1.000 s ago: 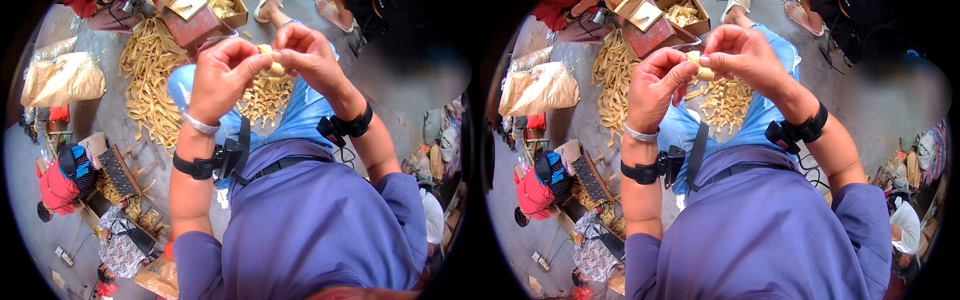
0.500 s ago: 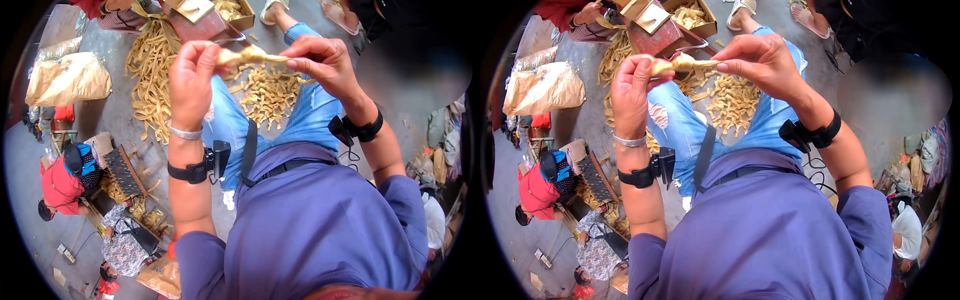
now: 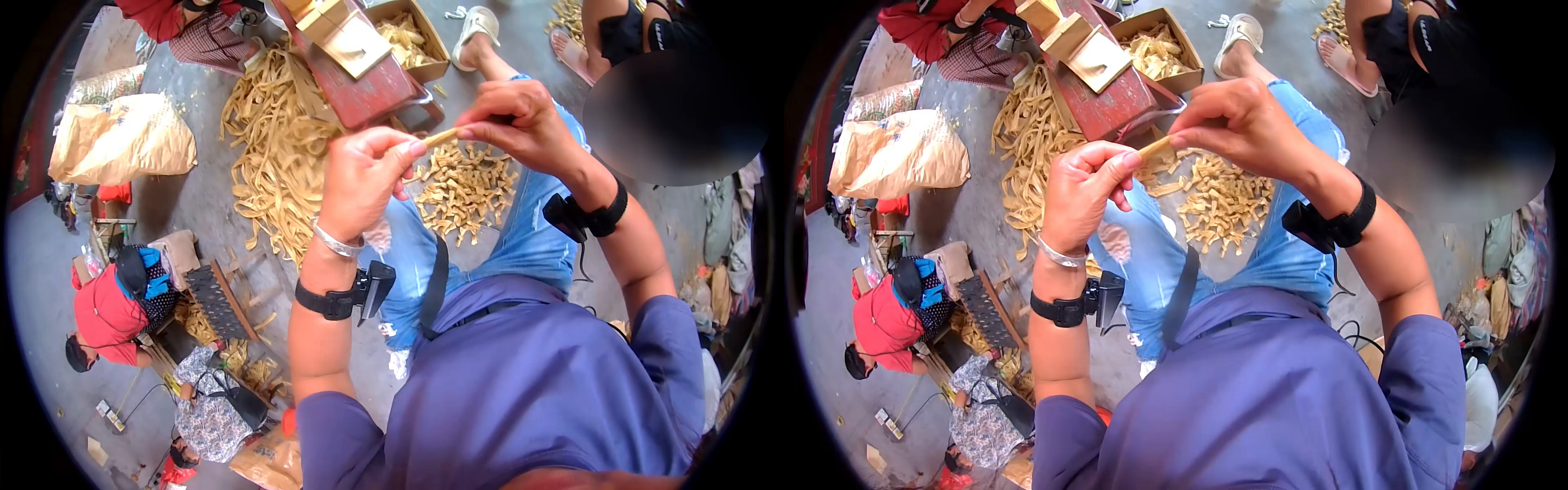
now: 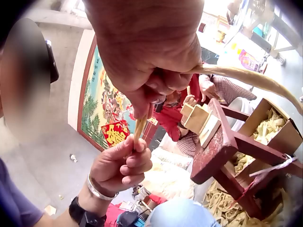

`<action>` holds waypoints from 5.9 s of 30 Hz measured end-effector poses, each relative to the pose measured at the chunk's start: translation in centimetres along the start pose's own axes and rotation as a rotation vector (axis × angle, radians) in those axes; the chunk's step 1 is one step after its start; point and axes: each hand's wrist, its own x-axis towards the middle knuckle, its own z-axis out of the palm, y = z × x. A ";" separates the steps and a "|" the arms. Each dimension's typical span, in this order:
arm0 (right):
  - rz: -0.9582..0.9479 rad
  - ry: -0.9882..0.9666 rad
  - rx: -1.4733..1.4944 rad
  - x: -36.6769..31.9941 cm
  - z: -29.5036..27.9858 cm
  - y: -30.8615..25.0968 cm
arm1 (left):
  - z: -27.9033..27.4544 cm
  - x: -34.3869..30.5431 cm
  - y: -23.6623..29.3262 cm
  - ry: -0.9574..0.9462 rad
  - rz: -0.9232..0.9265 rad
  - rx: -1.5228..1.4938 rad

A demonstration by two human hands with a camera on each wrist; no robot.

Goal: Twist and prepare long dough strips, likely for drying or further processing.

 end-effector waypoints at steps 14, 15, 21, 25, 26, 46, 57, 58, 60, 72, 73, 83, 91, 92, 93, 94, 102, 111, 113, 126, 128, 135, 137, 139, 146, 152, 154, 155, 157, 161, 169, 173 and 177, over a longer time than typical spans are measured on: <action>0.018 0.116 -0.325 17.6 3.6 11.9 | -9.4 14.8 -1.4 0.214 0.076 0.047; -0.009 0.144 -0.351 17.7 4.1 12.8 | -9.6 15.4 -1.8 0.221 0.056 0.062; 0.341 0.202 0.128 15.4 2.1 10.4 | -8.2 12.3 -2.3 0.120 -0.068 -0.122; 0.445 0.167 0.570 10.2 0.6 4.0 | -3.5 9.2 -3.6 -0.051 -0.123 0.078; 0.284 0.184 0.670 8.6 1.4 5.0 | -2.5 9.2 -5.1 -0.083 -0.004 0.129; 0.259 0.378 0.443 -6.6 -0.1 -0.2 | 10.6 -0.9 1.4 0.419 0.839 1.063; -0.017 0.057 -0.013 -8.0 -3.0 -2.0 | 10.5 -2.0 2.9 0.245 0.898 1.059; -0.020 0.072 -0.010 -7.9 -3.3 -2.3 | 10.8 -2.6 3.8 0.212 0.823 0.981; -0.023 0.070 0.039 -7.8 -3.6 -2.6 | 10.7 -2.7 4.6 0.155 0.837 0.885; 0.198 0.268 0.795 -8.5 1.4 -0.9 | 10.7 -1.2 -0.7 0.386 0.820 0.492; 0.179 0.281 0.782 -8.5 1.8 -0.6 | 10.8 -1.6 -0.8 0.347 0.767 0.481; 0.340 0.117 0.464 -8.1 -0.6 -1.6 | 8.6 -2.0 -0.3 0.164 0.625 0.473; 0.104 0.005 0.255 -7.8 -1.9 -0.9 | 4.2 -3.6 -1.1 -0.170 0.284 0.069; 0.053 -0.009 0.142 -7.6 -1.7 -1.3 | 3.4 -3.6 -1.4 -0.206 0.246 0.101; 0.022 0.022 0.124 -7.3 -1.4 -1.1 | 3.1 -3.3 -1.7 -0.177 0.256 0.097; -0.007 0.050 0.110 -7.0 -0.9 -0.9 | 2.9 -2.9 -1.9 -0.144 0.263 0.091; -0.062 0.057 0.054 -3.0 0.5 -0.7 | 3.7 -0.5 1.3 -0.084 0.061 -0.026; -0.095 -0.061 0.026 1.7 1.5 2.2 | 0.1 1.8 -0.7 0.075 0.064 0.124; -0.174 -0.024 -0.142 4.0 0.9 3.1 | -2.0 3.4 -0.5 0.106 0.083 0.139; -0.116 0.050 -0.361 17.7 4.4 12.8 | -8.8 16.2 -2.9 0.421 0.078 0.152; -0.055 0.119 -0.487 17.6 5.2 14.4 | -9.2 15.9 -3.6 0.398 0.006 0.151; 0.260 0.215 0.391 13.3 0.6 6.1 | -6.5 10.2 -2.9 0.013 -0.148 -0.289; 0.069 0.188 0.404 10.6 0.2 5.8 | -3.9 8.9 -3.5 -0.112 -0.210 -0.241; 0.220 0.091 0.517 7.9 -0.4 3.5 | -1.1 8.0 -4.0 -0.092 -0.164 0.076; 0.014 0.144 0.602 -2.4 0.6 1.7 | 6.4 4.9 -2.9 -0.007 -0.056 -0.659; -0.045 0.380 -0.047 -8.1 0.1 0.0 | 10.3 2.9 -2.2 0.153 0.033 -0.333; -0.369 0.600 -0.531 -7.8 -0.9 -0.6 | 10.8 2.8 -1.9 0.130 0.207 0.236; -0.386 0.544 -0.646 -7.8 -1.5 -1.4 | 11.1 2.6 -1.8 0.117 0.287 0.520; -0.377 0.458 -0.782 -7.3 -2.3 -3.7 | 11.9 2.2 -1.5 0.153 0.511 0.752; 0.234 0.421 -0.155 -8.0 -2.8 -2.4 | 12.8 0.8 0.5 0.361 0.799 0.981; 0.135 0.232 -0.050 -8.5 -2.5 1.8 | 12.5 0.5 -0.5 0.359 1.038 1.106; 0.178 0.138 0.147 -9.3 -2.9 -1.2 | 11.8 -0.4 0.9 0.173 0.799 0.974; 0.182 0.070 0.240 -10.2 -3.0 -0.3 | 11.5 -1.4 2.8 -0.048 0.593 0.754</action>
